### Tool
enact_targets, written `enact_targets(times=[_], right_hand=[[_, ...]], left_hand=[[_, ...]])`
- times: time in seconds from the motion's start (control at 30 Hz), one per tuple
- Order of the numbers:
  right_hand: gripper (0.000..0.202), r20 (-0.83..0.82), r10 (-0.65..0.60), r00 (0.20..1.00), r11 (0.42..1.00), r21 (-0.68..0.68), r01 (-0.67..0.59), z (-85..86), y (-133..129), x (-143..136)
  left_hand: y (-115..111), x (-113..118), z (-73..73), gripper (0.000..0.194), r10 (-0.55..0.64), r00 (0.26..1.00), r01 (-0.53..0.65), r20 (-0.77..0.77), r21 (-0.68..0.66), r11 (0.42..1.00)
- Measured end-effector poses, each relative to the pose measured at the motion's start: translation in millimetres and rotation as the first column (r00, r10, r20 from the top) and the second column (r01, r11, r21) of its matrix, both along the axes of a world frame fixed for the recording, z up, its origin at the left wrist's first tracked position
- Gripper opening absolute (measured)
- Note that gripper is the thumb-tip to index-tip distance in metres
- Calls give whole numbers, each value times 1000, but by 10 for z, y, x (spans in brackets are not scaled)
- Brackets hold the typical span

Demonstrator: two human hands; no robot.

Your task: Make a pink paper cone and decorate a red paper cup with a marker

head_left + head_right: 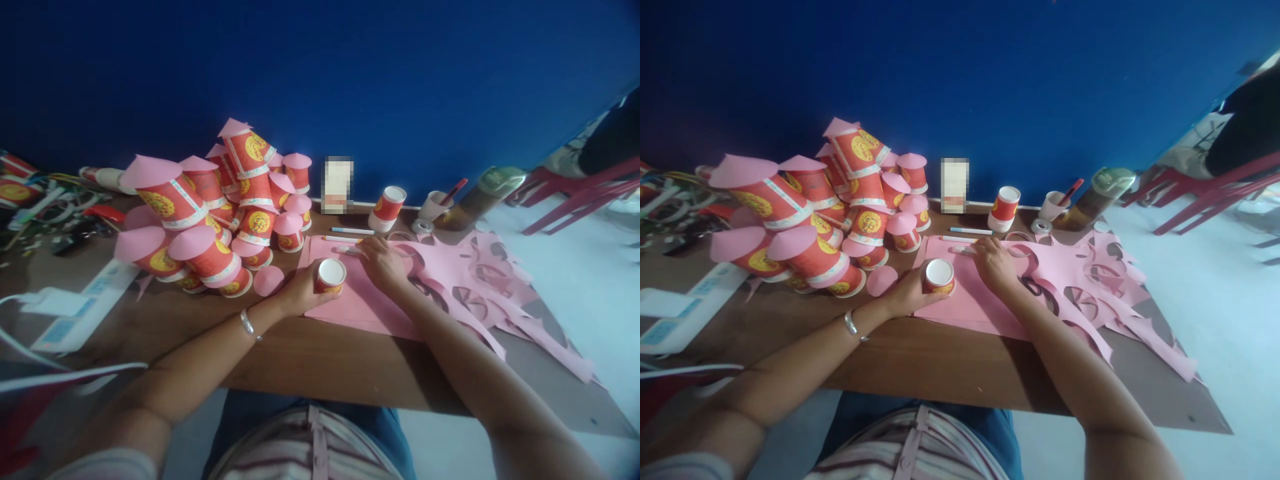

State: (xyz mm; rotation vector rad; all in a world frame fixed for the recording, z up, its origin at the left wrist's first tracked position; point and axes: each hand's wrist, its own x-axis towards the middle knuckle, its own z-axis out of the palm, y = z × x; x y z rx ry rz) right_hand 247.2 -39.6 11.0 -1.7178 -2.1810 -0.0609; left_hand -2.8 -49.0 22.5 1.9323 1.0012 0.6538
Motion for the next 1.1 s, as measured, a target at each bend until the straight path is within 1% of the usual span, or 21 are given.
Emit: enact_targets(times=[0.1, 0.2, 0.27, 0.33, 0.4, 0.5, 0.6, 0.7, 0.77, 0.87, 0.97, 1.03, 1.1], right_hand=[[33, 109, -12, 994, 1000, -21, 14, 65, 85, -13], [31, 221, -29, 975, 991, -118, 56, 175, 249, 5], [28, 241, -17, 970, 987, -149, 54, 220, 372, 15], [28, 249, -6, 969, 985, -165, 48, 221, 484, 11], [27, 256, -1, 967, 983, -179, 48, 185, 574, -3], [27, 257, -10, 966, 981, -186, 60, 126, 645, -30], [26, 245, -37, 969, 983, -166, 80, 130, 624, -48], [24, 231, -79, 970, 985, -129, 111, 202, 525, -52], [26, 220, -110, 969, 985, -107, 136, 255, 442, -41], [28, 222, -149, 964, 979, -102, 175, 294, 338, -5], [27, 225, -150, 963, 978, -111, 178, 281, 259, 32], [27, 196, -160, 968, 978, -101, 182, 265, 199, 37], [27, 119, -191, 974, 975, -89, 202, 257, 125, 21]], left_hand=[[-6, -2, 11, 58, -4, 1000, 4, -25, -3, 1000], [-8, -6, -4, 59, -2, 999, 1, -40, -19, 1000], [-7, -10, -14, 60, 6, 999, -7, -49, -30, 1000], [-2, -15, -23, 63, 12, 999, -13, -48, -39, 999], [5, -19, -36, 67, 7, 1000, -8, -29, -39, 999], [16, -28, -63, 73, 5, 1000, -6, -9, -23, 1000], [22, -33, -86, 73, 6, 1000, -6, -11, -10, 1000], [24, -32, -96, 73, -10, 999, 11, 33, -13, 1000], [25, -30, -97, 74, -16, 999, 18, 48, -22, 1000], [27, -35, -96, 75, -6, 1000, 6, 7, -26, 1000], [32, -50, -97, 74, -2, 1000, 1, -31, -35, 999], [37, -62, -105, 75, -21, 1000, 21, 5, -36, 999], [43, -71, -118, 77, -50, 996, 52, 70, -26, 998]])
